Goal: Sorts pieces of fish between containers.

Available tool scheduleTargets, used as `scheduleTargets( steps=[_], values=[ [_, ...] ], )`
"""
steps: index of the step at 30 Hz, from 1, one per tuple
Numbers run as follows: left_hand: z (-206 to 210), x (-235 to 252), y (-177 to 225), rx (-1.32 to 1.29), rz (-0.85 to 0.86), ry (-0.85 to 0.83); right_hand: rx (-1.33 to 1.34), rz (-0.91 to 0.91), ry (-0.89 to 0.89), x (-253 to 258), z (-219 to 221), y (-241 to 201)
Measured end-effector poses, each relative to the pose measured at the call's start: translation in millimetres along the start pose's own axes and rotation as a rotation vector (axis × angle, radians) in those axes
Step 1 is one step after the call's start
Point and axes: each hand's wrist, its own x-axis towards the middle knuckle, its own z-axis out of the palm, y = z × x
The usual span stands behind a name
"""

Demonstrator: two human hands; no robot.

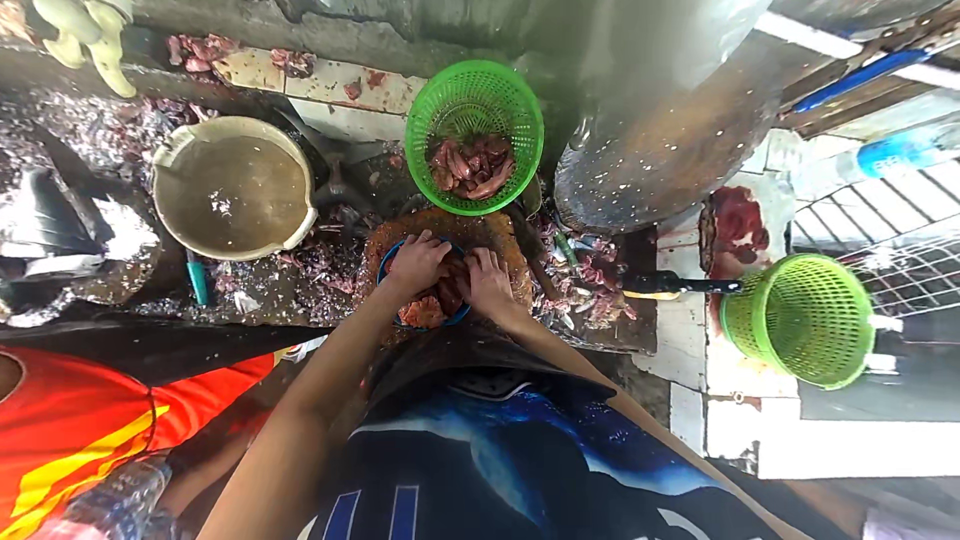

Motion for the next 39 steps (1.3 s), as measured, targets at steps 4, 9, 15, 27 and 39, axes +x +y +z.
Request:
scheduleTargets(
  steps=[4, 9, 15, 27, 39],
  values=[
    [-12.5, -5.2, 1.3, 0.049, 0.037, -0.082, -0.06, -0.033, 0.056, 2.4, -1.7, -3.5],
    [-7.7, -1.5, -3.6, -0.065, 0.028, -0.074, 0.101, 0.033, 0.014, 7.5, -7.9, 8.1],
    [-44.4, 8.9, -8.6, -0.52, -0.133, -0.105, 0.754, 0.35, -0.317, -8.1, -46.7, 5.6],
    [-13.3, 5.3, -13.9, -0.302, -0.137, 0.145, 0.283, 0.312, -0.03, -25.1, -21.9, 21.7],
    [26.6, -8.5, 11.8, -0.346, 0.005, 0.122, 0.159, 0.049, 0.155, -17.5, 15.7, 15.4]
  ],
)
